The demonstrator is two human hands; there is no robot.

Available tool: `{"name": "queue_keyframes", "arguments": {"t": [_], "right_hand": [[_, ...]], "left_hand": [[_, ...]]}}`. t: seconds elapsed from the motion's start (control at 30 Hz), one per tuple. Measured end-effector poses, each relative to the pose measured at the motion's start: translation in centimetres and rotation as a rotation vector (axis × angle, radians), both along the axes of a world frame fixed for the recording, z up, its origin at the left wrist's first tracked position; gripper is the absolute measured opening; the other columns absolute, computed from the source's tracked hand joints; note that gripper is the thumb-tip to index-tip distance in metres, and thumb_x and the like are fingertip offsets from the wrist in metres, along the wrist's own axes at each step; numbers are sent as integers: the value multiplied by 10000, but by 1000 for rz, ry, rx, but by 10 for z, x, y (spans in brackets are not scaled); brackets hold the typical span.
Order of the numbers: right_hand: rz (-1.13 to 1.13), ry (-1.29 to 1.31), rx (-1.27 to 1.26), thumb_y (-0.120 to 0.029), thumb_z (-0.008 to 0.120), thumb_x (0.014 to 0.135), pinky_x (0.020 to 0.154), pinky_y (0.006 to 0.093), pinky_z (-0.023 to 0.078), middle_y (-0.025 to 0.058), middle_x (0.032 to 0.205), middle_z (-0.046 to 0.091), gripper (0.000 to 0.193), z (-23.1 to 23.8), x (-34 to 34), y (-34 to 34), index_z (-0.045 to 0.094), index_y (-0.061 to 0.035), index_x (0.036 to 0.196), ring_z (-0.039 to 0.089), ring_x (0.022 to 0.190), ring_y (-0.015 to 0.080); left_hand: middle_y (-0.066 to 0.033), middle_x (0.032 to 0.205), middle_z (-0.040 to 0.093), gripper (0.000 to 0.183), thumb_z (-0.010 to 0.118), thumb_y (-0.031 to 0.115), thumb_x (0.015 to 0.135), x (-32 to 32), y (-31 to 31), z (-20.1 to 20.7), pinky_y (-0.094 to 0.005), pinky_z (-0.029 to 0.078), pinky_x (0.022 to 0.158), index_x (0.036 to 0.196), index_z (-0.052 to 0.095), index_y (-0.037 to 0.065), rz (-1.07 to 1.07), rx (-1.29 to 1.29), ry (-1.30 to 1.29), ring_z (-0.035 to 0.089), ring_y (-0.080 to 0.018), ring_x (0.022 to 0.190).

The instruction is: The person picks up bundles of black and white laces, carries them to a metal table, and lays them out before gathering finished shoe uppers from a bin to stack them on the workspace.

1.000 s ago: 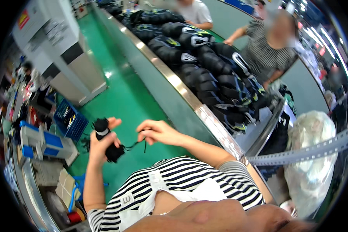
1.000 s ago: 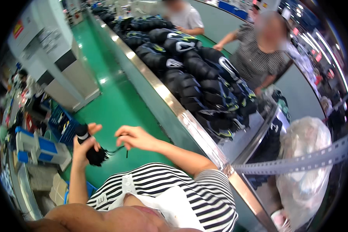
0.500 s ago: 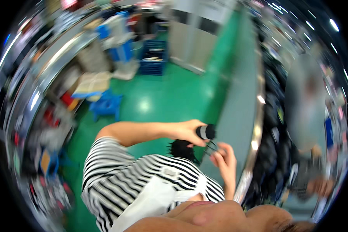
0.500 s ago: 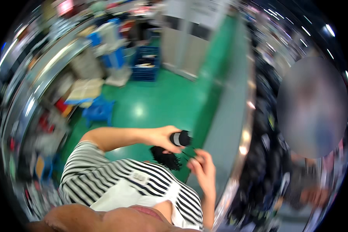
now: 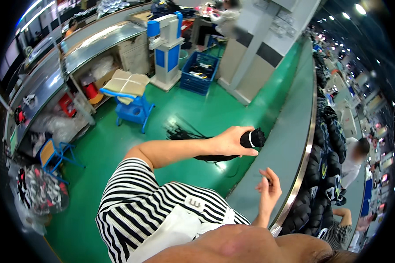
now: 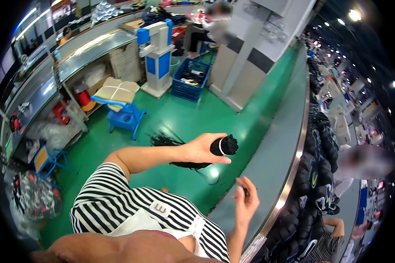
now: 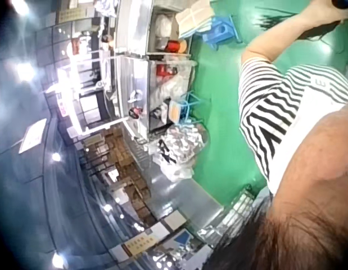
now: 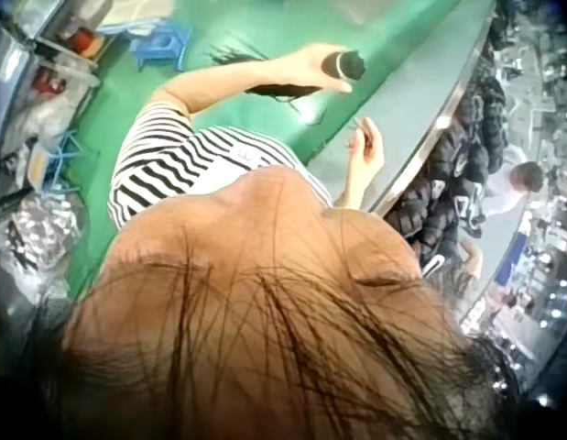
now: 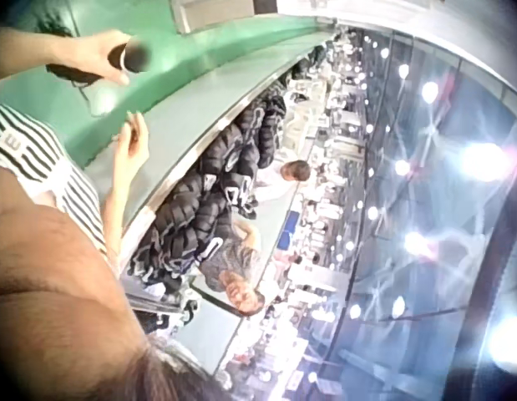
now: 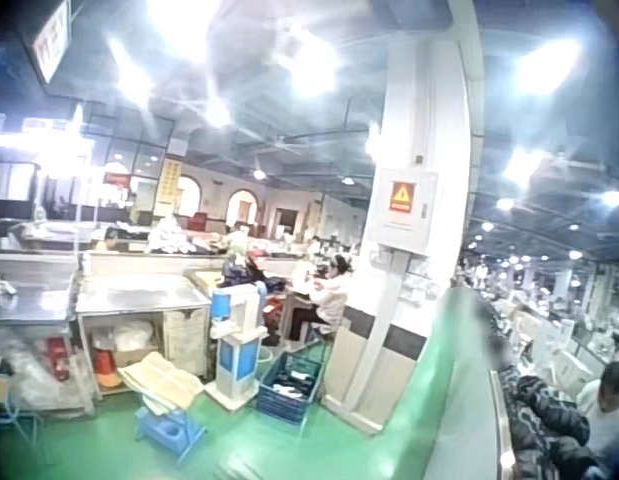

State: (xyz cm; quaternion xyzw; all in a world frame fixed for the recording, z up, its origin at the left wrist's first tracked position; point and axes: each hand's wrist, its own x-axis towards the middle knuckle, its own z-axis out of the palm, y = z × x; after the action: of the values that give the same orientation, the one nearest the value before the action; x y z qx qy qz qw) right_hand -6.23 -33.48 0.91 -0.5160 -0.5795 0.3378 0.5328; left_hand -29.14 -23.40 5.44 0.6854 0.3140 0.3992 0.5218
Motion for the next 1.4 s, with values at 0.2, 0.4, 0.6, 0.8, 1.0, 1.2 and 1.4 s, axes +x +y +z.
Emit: {"name": "queue_keyframes", "arguments": {"t": [0.2, 0.4, 0.6, 0.8, 1.0, 1.2, 1.4], "right_hand": [[238, -648, 394, -31, 619, 827, 633, 393, 516, 192, 936, 659, 238, -40, -61, 34, 623, -6, 1063, 623, 694, 329], [83, -740, 105, -179, 595, 884, 691, 488, 492, 234, 825, 637, 244, -222, -31, -3, 625, 10, 1036, 618, 768, 425], [252, -554, -585, -198, 604, 856, 711, 403, 540, 187, 860, 695, 270, -313, 38, -65, 678, -22, 1047, 685, 709, 300], [-389, 253, -127, -108, 663, 889, 591, 231, 458, 19, 845, 628, 267, -111, 49, -12, 617, -8, 1132, 513, 655, 61], [-350, 11, 247, -211, 773, 789, 605, 230, 438, 64, 984, 574, 587, 26, 33, 41, 509, 5, 1267, 468, 708, 72], [-228, -185, 267, -183, 751, 795, 657, 243, 489, 67, 898, 624, 367, 22, 44, 74, 628, 5, 1085, 580, 709, 120], [154, 43, 131, -53, 693, 835, 788, 210, 472, -3, 998, 584, 360, 69, 64, 70, 615, 7, 1181, 574, 895, 82]], "left_hand": [[-12, 778, 590, 251, 746, 111, 833, 17, 4, 36, -238, 472, 591, 982, 556, 45, -8, -140, -650, 576, -83, 639], [-53, 827, 600, 224, 699, 106, 864, 26, 27, 76, -305, 506, 647, 1005, 540, 35, -153, -73, -840, 596, -147, 664], [-31, 787, 583, 161, 634, 145, 907, 33, 68, 109, -279, 462, 710, 987, 590, 12, -280, 70, -786, 541, -109, 650], [-34, 850, 632, 312, 791, 196, 791, 111, 44, 53, -273, 479, 737, 961, 597, 20, 234, 706, 94, 568, -128, 755], [-147, 939, 671, 527, 794, 137, 758, 151, 26, -18, -344, 531, 764, 1176, 486, 41, 104, 532, 175, 687, -264, 883], [-248, 1304, 435, 898, 817, 189, 717, 132, 22, -61, -460, 477, 896, 1399, 266, -7, -56, 550, 106, 525, -425, 1128], [-184, 1421, 397, 1024, 826, 344, 690, 92, 68, -39, -416, 298, 1118, 1482, 254, 36, -329, 323, 37, 373, -311, 1343]]}}
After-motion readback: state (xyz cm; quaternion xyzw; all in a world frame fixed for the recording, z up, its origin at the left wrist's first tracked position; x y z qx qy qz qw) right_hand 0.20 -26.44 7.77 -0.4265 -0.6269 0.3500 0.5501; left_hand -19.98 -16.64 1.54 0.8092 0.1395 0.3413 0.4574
